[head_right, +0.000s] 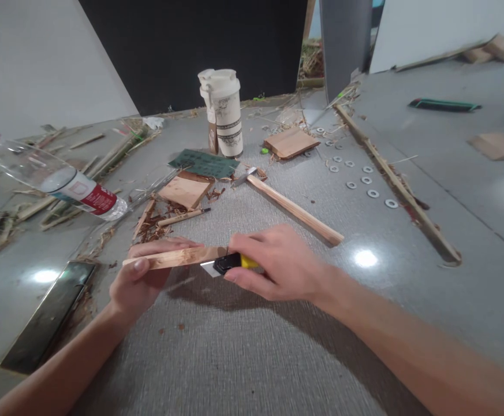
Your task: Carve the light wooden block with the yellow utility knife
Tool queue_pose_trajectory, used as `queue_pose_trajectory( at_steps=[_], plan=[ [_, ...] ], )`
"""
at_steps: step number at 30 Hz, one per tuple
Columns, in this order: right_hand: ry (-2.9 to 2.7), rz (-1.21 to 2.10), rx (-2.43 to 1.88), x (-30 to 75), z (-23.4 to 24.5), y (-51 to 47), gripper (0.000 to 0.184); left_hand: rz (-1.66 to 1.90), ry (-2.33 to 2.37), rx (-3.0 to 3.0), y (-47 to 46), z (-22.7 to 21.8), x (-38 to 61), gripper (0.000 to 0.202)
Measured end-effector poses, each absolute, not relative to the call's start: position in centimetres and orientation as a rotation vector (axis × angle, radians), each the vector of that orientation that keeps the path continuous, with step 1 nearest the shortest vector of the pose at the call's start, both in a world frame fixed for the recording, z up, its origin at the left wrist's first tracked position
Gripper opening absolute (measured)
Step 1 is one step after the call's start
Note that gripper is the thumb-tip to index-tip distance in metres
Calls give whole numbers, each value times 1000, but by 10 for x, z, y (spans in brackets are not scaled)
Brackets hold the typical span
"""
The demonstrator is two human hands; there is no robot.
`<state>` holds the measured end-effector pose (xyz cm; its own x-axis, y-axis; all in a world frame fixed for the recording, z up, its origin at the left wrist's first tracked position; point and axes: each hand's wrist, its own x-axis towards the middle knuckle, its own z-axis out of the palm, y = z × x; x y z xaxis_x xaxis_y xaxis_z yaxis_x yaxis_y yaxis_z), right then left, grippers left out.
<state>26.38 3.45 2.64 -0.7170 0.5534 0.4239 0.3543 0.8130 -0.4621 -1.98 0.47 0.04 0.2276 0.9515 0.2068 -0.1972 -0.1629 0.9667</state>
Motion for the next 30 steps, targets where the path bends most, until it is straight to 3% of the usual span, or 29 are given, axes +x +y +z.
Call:
queue_pose_trajectory(
  at_steps=[30],
  plan=[
    [-2426, 327, -691, 259, 30, 31, 49, 1187, 762, 1340, 5, -3, -21, 43]
  ],
)
